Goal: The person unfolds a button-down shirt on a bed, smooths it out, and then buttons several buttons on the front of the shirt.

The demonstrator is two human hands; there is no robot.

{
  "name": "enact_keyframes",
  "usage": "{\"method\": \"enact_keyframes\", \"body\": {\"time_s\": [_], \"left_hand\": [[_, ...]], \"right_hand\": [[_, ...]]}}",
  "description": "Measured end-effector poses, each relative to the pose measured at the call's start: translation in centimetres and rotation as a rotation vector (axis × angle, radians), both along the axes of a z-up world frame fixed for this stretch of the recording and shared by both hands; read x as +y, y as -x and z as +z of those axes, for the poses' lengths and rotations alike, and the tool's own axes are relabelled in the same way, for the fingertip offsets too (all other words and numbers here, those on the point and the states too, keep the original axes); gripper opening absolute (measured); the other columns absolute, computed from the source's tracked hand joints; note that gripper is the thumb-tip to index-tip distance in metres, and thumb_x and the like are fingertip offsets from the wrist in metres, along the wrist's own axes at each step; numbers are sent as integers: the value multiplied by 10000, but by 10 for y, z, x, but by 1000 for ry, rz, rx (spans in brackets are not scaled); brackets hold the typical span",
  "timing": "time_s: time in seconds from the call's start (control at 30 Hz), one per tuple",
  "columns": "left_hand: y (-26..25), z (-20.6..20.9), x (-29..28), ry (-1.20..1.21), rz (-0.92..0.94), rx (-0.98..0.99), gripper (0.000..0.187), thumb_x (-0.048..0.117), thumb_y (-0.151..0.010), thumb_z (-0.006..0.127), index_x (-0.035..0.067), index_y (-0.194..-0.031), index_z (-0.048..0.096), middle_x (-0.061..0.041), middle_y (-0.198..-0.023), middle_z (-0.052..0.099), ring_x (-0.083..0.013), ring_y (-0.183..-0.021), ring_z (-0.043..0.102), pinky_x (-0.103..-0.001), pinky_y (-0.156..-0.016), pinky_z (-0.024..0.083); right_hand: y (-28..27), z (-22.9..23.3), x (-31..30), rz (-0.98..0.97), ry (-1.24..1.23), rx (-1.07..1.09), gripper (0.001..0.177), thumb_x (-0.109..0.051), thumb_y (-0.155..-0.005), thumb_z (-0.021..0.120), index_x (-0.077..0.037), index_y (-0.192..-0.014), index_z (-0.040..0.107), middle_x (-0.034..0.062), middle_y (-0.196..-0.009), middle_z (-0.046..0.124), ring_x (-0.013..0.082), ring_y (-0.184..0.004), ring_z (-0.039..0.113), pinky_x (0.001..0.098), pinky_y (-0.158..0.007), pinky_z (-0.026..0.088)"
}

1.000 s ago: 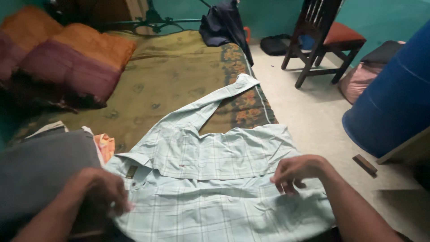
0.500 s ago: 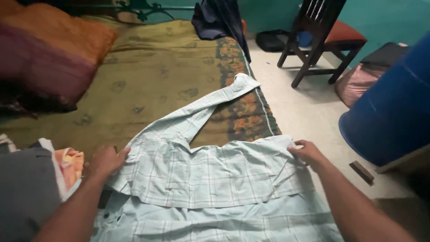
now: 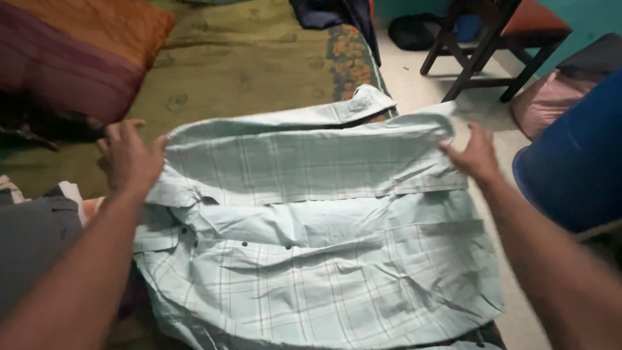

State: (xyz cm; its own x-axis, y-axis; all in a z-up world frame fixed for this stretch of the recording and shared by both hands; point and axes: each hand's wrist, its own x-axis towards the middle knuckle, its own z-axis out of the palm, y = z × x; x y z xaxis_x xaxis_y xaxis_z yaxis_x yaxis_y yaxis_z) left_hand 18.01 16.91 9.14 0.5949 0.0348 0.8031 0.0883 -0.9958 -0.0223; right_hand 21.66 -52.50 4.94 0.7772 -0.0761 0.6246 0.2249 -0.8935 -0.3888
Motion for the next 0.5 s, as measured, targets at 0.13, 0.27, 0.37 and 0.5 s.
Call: {"method": "enact_keyframes", "body": {"time_s": [0.13,0.27,0.37,0.5], "left_hand": [[63,2,-52,546,-500,545,313,270,-897,729,109,-1158,664,-86,-1133,667,-319,-941,670,-462,-846,550],[159,-7,-83,301,-182,657,387,457,-876,750,187,-1143,672,-30,-1246,643,-298,-1226,579,-559,-990,478],[202,-27,-85,357,109,735,688,587,-774,766,221,-1329,588,-48,-1498,427,-387,-1409,361,-711,-1058,309],[229,-59,-64,391,219,1130,960,802,-771,602,375,-1576,302,16,-1692,108,-431,-1524,167,-747,-1126,190]], "right_hand": [[72,5,61,157,127,240,438,-245,-834,823,-44,-1184,651,196,-1154,643,374,-1097,616,438,-960,503],[152,28,107,483,254,719,457,-342,-820,809,-145,-1192,630,83,-1165,670,287,-1071,653,413,-895,551],[200,46,126,482,450,891,883,-437,-728,920,-280,-1454,442,61,-1402,494,332,-1286,498,490,-1027,476],[248,56,135,139,764,1284,1467,-414,-616,1031,-379,-1628,-30,-10,-1760,-61,408,-1587,70,684,-1189,266]]}}
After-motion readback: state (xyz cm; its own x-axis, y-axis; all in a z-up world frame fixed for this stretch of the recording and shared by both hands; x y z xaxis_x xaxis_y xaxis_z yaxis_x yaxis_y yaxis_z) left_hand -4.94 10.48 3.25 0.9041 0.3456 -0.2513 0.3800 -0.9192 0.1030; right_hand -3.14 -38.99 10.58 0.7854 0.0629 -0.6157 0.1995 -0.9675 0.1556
